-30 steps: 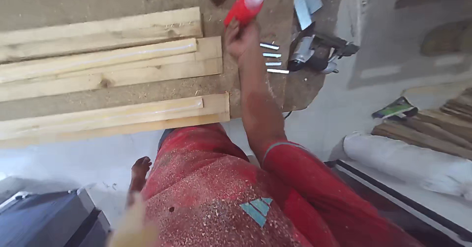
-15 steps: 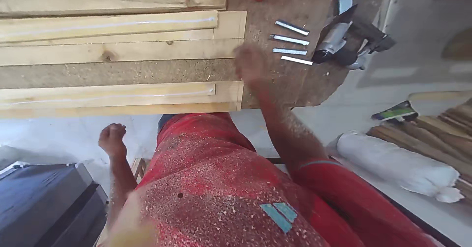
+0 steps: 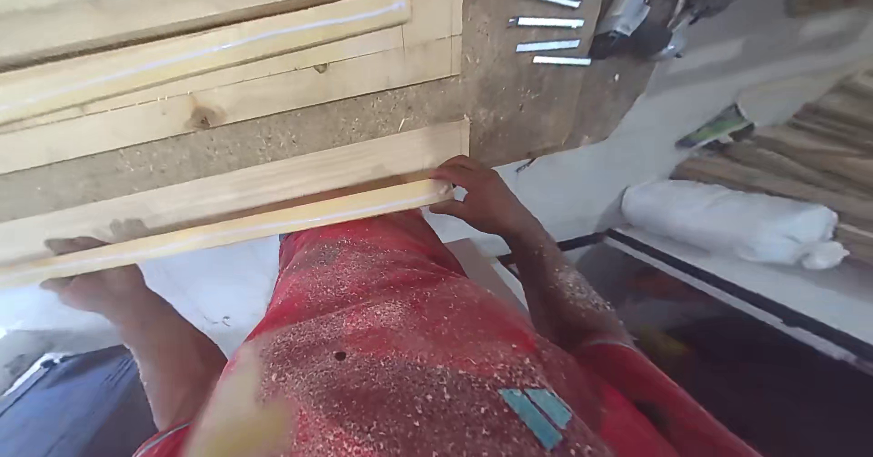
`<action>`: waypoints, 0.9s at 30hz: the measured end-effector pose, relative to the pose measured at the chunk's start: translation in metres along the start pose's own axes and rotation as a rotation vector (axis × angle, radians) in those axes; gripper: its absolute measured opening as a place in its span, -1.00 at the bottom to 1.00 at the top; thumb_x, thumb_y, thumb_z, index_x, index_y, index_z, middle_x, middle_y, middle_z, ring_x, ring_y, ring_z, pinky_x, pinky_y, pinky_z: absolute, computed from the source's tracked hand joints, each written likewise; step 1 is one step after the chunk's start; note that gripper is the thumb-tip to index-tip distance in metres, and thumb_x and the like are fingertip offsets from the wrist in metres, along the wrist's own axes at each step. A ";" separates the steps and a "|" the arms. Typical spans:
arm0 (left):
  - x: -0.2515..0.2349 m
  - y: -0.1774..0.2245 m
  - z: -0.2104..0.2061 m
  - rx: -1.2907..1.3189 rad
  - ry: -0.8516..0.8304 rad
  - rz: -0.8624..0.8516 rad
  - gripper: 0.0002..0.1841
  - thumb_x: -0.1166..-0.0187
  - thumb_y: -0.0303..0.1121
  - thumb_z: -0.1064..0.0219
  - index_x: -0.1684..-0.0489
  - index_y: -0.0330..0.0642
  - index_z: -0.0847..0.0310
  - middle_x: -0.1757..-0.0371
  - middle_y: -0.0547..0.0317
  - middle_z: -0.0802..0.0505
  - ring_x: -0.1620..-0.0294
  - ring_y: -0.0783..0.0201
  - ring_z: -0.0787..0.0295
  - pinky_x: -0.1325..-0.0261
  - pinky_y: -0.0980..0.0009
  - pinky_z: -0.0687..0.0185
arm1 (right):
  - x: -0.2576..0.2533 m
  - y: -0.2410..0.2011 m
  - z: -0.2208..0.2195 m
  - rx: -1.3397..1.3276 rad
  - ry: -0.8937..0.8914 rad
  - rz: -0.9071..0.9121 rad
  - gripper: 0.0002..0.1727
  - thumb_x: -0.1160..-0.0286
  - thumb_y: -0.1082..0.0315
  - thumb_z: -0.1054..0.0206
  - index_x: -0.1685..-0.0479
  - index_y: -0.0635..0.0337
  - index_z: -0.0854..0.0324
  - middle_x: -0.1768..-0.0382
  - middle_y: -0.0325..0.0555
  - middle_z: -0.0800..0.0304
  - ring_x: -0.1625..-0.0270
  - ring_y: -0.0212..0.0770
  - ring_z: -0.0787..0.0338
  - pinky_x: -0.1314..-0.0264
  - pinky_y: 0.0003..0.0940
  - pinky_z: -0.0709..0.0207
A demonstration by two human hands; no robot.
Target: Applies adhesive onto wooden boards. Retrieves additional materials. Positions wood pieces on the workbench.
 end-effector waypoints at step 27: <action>-0.007 0.014 0.025 -1.372 0.371 0.335 -0.52 -0.60 0.25 -0.24 0.21 -0.01 -0.53 0.59 0.24 -0.64 0.64 0.26 -0.60 0.53 0.20 -0.64 | -0.016 0.053 -0.102 -0.008 0.597 -0.512 -0.57 -0.69 0.00 -0.31 -0.03 0.25 -0.73 0.28 0.00 -0.85 0.29 -0.10 -0.85 0.15 -0.04 -0.74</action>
Point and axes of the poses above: each hand's wrist, its own x-axis away from the middle knuckle, its own z-axis out of the back of the hand, y = z × x, the point moved 2 cm from there along -x, towards the middle knuckle
